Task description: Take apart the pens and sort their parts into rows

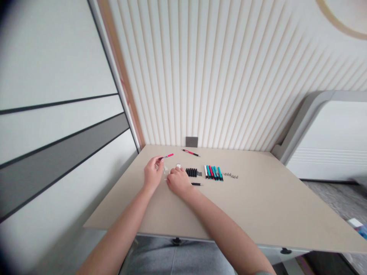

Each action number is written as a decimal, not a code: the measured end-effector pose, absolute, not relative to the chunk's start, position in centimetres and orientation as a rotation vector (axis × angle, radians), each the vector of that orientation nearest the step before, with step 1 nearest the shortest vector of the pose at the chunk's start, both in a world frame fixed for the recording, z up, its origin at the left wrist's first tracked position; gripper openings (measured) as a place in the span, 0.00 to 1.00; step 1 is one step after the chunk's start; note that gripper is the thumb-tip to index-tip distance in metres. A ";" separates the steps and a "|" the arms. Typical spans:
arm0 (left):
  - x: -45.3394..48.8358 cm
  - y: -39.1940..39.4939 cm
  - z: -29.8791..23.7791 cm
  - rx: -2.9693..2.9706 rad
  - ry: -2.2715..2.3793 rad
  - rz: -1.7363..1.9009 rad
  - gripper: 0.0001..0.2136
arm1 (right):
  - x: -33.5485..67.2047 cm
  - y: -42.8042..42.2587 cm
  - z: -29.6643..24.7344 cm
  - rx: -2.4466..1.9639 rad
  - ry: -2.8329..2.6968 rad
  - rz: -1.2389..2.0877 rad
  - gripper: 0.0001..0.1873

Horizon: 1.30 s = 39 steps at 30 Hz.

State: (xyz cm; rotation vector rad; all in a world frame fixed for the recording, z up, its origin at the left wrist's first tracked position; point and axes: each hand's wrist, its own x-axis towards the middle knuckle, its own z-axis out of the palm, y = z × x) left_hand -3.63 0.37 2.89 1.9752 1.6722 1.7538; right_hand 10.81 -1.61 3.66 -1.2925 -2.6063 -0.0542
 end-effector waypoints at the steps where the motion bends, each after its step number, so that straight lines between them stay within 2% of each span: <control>1: -3.6 0.4 2.9 1.989 1.661 1.744 0.07 | 10.6 -1.7 3.5 -1.305 -2.605 -0.052 0.14; 5: -3.3 0.2 3.0 2.026 1.637 1.729 0.07 | 10.2 -1.7 3.2 -1.296 -2.595 -0.058 0.12; 16: -3.4 0.1 3.0 2.013 1.669 1.733 0.07 | 9.1 -1.7 2.7 -1.188 -2.672 -0.065 0.16; 27: -3.4 0.1 3.2 2.014 1.676 1.731 0.07 | 9.3 -1.2 2.2 -1.304 -2.555 0.048 0.14; 32: -3.5 0.3 3.0 2.027 1.685 1.726 0.07 | 10.6 -0.8 2.2 -1.312 -2.453 0.089 0.18; 39: -3.5 0.2 3.0 2.021 1.684 1.739 0.07 | 10.7 -0.3 2.2 -1.287 -2.500 0.092 0.13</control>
